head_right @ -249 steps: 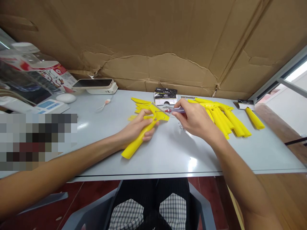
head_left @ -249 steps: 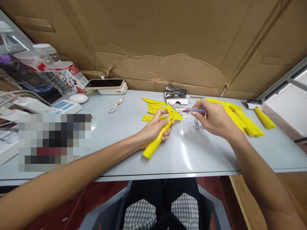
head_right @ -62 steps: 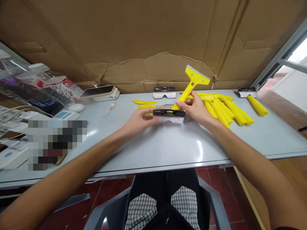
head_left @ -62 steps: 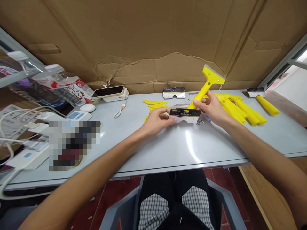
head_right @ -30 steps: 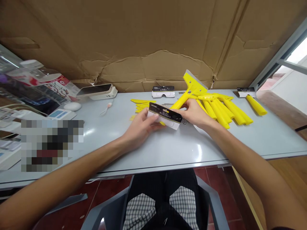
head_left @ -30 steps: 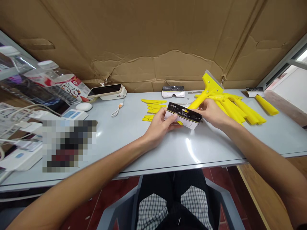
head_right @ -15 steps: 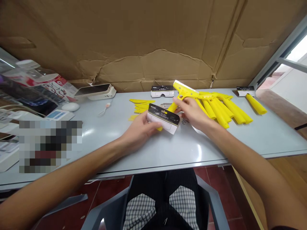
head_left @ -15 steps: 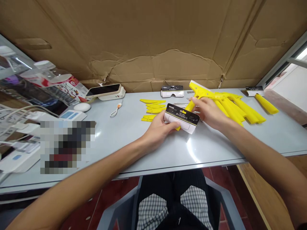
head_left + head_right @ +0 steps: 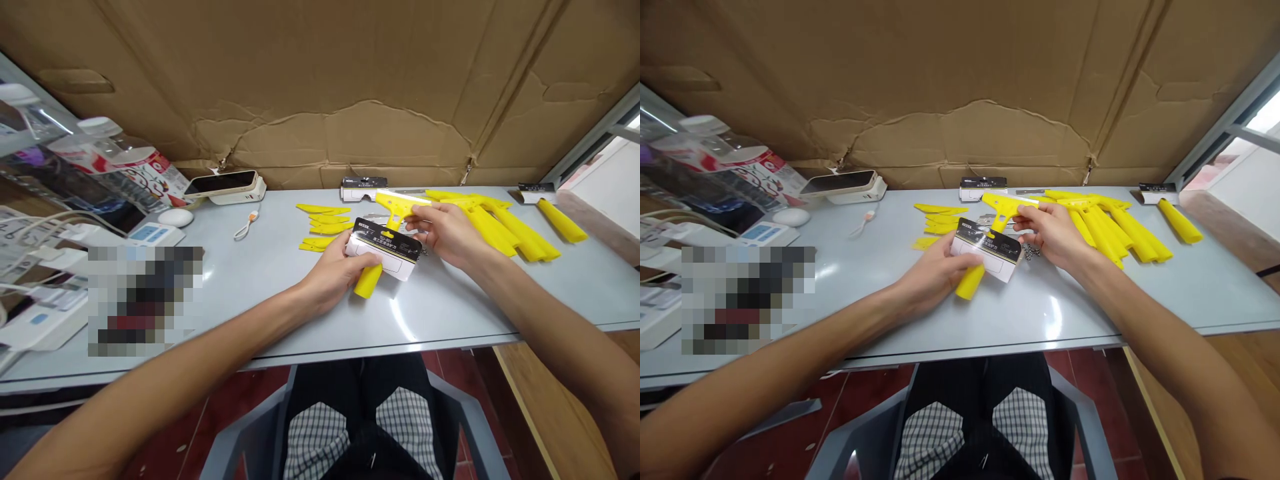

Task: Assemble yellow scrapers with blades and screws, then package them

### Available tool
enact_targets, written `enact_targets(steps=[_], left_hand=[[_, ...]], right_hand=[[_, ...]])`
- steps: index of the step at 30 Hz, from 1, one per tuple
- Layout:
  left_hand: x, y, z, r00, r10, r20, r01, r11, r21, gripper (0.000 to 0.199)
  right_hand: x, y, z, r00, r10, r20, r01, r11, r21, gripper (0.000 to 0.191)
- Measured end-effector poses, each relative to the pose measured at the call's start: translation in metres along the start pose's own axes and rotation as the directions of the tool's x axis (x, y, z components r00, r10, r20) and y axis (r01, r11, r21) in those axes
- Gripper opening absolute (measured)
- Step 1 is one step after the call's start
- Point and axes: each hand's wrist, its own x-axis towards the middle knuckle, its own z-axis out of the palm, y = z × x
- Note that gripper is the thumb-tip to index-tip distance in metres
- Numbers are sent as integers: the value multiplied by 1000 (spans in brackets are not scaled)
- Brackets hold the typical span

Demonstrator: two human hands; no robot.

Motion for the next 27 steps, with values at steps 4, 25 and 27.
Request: enact_targets(steps=[4,25,27], left_hand=[[1,-1,0,998,9,-60,-8,1000,12,58],[15,2,-13,999,46,20,-47,998,44,35],[16,1,-15,998,59,18,-60,997,42,35]], right_hand=[[-6,-5,-1,998,27,59,-19,991,-130,23],[-8,10,-4,867,-72,492,367,761,-535,19],[-8,13,-3,838,-93,537,446,683,-578,18]])
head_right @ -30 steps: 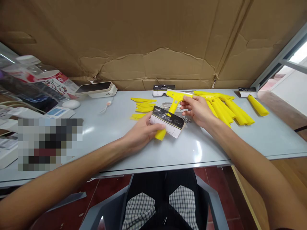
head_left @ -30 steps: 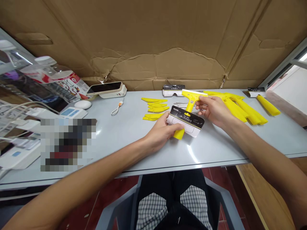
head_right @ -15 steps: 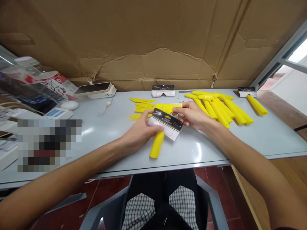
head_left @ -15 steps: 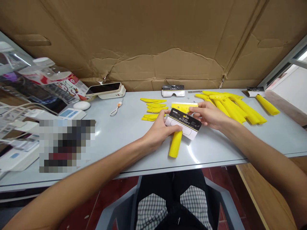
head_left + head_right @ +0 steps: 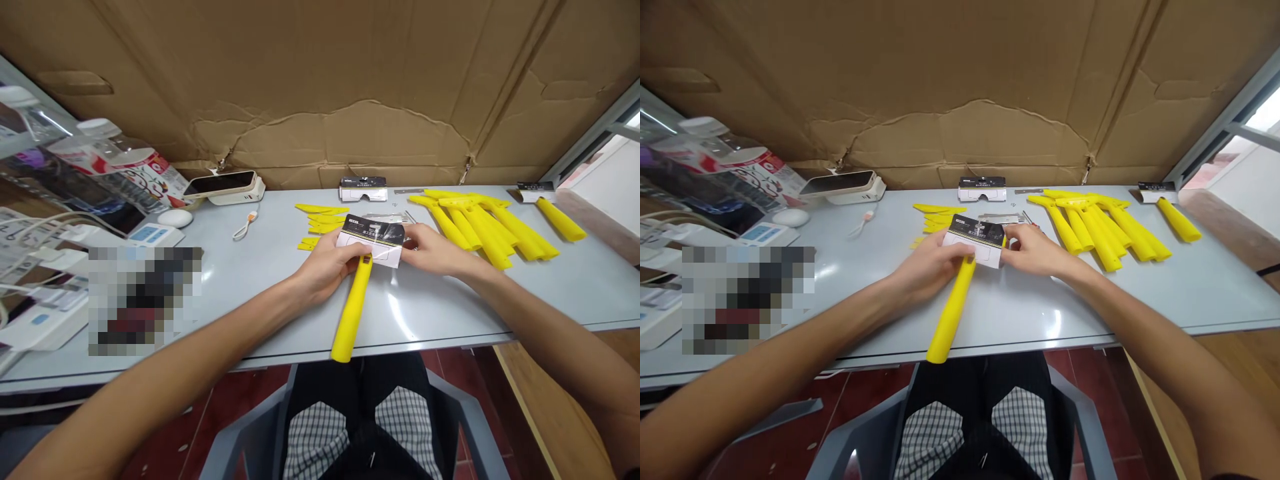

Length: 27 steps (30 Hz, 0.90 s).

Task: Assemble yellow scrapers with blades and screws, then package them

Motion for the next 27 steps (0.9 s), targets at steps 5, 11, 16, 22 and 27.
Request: enact_targets(steps=[5,11,16,22,27], left_hand=[[1,4,2,996,40,-77,-43,998,-42,41],[3,14,3,984,104,-144,-124,983,-138,50],[3,15,1,986,98,-132,-114,987,-117,50],[16,22,-12,955,82,-284,-100,994,-49,59],[25,25,-32,918,389,-76,-296,800,522,47]], right_hand=[[-1,-1,5,986,61,-153,-51,996,68,25],[-8,-14,16,964,248,-100,-190,898,398,60],[-14,-18,34,969,234,73,-244,884,399,70],[-16,-12,36,969,237,62,-243,892,380,66],[-20,-14,37,994,95,-58,-90,993,77,40]])
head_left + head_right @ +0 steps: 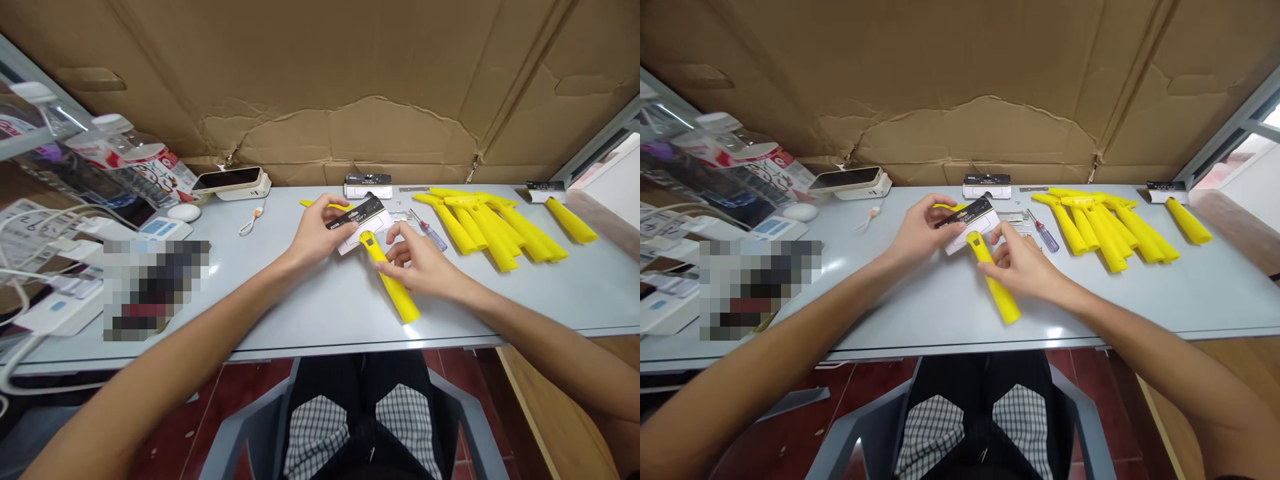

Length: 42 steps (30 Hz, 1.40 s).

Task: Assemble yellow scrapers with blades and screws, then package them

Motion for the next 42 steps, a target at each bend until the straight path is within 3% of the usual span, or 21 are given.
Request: enact_targets(steps=[2,6,12,15,20,24,27,32,37,42], left_hand=[[1,-4,-4,989,123,81,-138,966,220,36],[1,-10,-2,951,195,241,-288,843,455,14],[-1,-16,5,889,271,369,-442,713,544,18],[0,-17,5,844,257,472,-512,651,560,33],[-3,-20,3,805,201,558,-551,599,581,31],[-7,-13,1,829,204,521,-503,678,536,33],[-16,2,-2,854,255,454,-476,736,482,38],[-57,19,-20,902,229,365,-398,767,503,39],[-105,-8,-34,962,94,256,-231,779,583,34],[-112,-34,-27,961,161,226,-271,723,635,44]], right_hand=[[-2,0,3,996,-89,9,89,979,-182,31],[-2,3,8,987,-147,65,160,907,-388,42],[0,8,15,984,-171,53,173,835,-523,36],[0,10,16,966,-259,-23,199,793,-576,35],[1,14,14,957,-287,-36,208,769,-605,35],[6,15,5,945,-321,-62,253,839,-481,28],[9,16,-3,919,-358,-166,270,877,-397,19],[-11,30,-7,888,-406,-217,276,847,-454,13],[-43,49,1,876,-445,-185,271,772,-575,22],[-44,44,12,937,-335,-98,166,674,-720,36]])
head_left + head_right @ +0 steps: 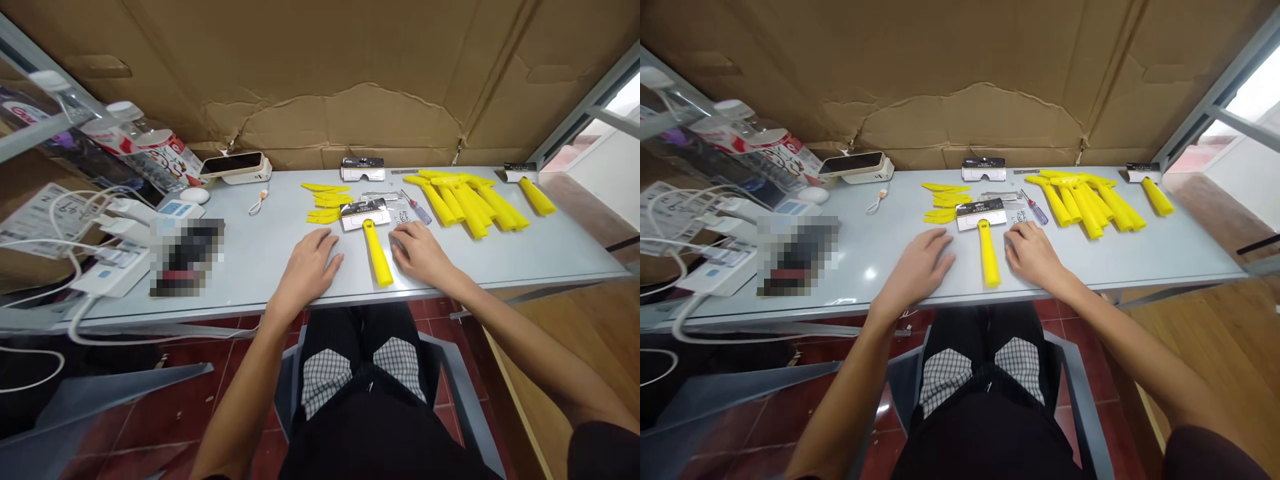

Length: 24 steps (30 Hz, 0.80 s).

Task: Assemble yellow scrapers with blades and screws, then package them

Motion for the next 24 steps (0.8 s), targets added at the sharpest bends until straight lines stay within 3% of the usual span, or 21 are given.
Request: enact_targets(steps=[4,8,11,24], left_hand=[[5,5,4,992,-51,115,32,986,164,64],[8,16,3,944,-172,283,46,915,400,76],[8,20,6,941,-211,264,73,890,451,78],[4,18,8,960,-166,224,43,882,470,72]], right_hand=[[5,-9,2,992,48,114,-40,997,-72,52],[2,-14,5,973,92,212,-68,991,-119,70],[-2,-15,8,962,128,242,-93,984,-151,76],[-1,-16,7,945,156,286,-110,979,-170,80]])
